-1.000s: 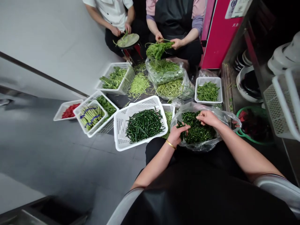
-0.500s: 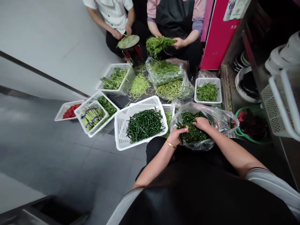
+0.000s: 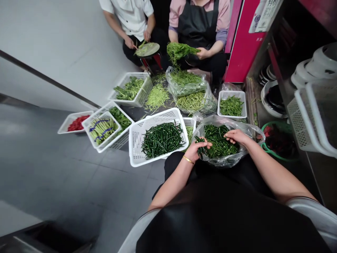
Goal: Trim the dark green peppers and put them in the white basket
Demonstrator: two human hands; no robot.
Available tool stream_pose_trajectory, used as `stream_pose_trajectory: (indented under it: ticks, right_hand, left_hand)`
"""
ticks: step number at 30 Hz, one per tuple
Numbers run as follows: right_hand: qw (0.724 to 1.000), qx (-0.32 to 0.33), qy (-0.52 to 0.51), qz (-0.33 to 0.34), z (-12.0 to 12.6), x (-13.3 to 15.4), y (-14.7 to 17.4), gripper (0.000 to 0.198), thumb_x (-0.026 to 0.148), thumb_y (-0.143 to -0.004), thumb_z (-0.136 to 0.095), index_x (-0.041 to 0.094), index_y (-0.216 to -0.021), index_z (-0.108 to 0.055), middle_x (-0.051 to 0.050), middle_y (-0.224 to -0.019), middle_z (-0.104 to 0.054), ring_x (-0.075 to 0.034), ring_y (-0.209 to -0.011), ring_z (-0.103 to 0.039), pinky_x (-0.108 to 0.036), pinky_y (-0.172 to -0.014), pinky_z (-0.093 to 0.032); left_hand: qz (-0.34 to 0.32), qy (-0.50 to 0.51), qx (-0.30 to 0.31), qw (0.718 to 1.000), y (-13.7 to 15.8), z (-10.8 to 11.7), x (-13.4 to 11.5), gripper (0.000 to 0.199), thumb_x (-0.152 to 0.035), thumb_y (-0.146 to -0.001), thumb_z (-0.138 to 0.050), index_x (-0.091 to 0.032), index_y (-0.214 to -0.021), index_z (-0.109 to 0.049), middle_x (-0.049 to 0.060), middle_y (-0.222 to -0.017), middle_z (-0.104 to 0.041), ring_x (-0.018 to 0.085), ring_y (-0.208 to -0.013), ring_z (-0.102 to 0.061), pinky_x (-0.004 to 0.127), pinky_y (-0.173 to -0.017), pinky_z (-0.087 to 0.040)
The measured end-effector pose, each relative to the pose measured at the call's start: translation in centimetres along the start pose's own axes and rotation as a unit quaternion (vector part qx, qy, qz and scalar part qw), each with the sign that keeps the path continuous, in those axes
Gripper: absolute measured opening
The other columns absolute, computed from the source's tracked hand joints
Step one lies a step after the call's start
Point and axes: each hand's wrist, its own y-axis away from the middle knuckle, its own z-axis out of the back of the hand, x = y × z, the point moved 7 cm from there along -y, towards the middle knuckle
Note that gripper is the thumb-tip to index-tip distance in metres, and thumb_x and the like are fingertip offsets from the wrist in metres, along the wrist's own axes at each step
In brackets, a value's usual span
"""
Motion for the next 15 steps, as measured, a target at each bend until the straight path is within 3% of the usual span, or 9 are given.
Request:
stream_pose_trajectory:
  ticks: [6,9,11,13,15]
  right_hand:
    - [0.995,0.009,-0.088,0.045,0.1,1.9,2.4,0.040,0.051,-0.068,-0.077,0.014,-0.074,-0.064,0.000,-0.057,-0.063,-0.006,-0.041,-0.050,-0.017,-0.037,-0.039]
    - [0.991,0.075,-0.093,0.060,-2.1,3.5,4.3,0.046,0.056,-0.064,-0.078,0.014,-0.077,-0.065,-0.001,-0.060,-0.065,-0.007,-0.042,-0.051,-0.018,-0.038,-0.041]
    - [0.988,0.101,-0.088,0.077,-3.8,4.5,5.5,0.048,0.059,-0.064,-0.076,0.014,-0.078,-0.065,-0.002,-0.063,-0.066,-0.008,-0.043,-0.053,-0.020,-0.039,-0.043]
    - [0.985,0.081,-0.094,0.118,-4.9,5.7,6.5,0.048,0.062,-0.068,-0.072,0.016,-0.079,-0.063,-0.002,-0.063,-0.066,-0.009,-0.044,-0.054,-0.022,-0.042,-0.045]
    - [0.981,0.027,-0.079,0.178,-5.3,6.8,7.5,0.047,0.064,-0.078,-0.061,0.018,-0.081,-0.062,-0.002,-0.063,-0.065,-0.011,-0.046,-0.055,-0.026,-0.046,-0.049]
  left_hand:
    - [-0.021,-0.022,-0.014,0.999,-0.3,-0.1,0.5,0.032,-0.026,-0.054,-0.084,-0.012,-0.073,-0.062,0.007,-0.072,-0.071,0.014,-0.060,-0.061,0.026,-0.061,-0.045]
    - [-0.095,-0.087,-0.029,0.991,-0.3,-0.8,-0.5,0.030,-0.024,-0.056,-0.085,-0.013,-0.074,-0.063,0.008,-0.084,-0.072,0.013,-0.069,-0.061,0.028,-0.072,-0.046]
    - [-0.128,-0.152,-0.011,0.980,-0.4,-2.0,-0.7,0.031,-0.020,-0.052,-0.087,-0.014,-0.071,-0.063,0.004,-0.081,-0.071,0.012,-0.073,-0.060,0.027,-0.077,-0.044]
    - [-0.120,-0.172,0.009,0.978,-0.7,-3.1,0.0,0.034,-0.019,-0.047,-0.088,-0.014,-0.068,-0.063,0.001,-0.072,-0.067,0.011,-0.070,-0.058,0.025,-0.073,-0.042]
    - [-0.087,-0.116,0.011,0.989,-0.9,-3.7,1.3,0.035,-0.023,-0.047,-0.088,-0.013,-0.069,-0.063,0.000,-0.066,-0.063,0.010,-0.062,-0.054,0.025,-0.064,-0.040]
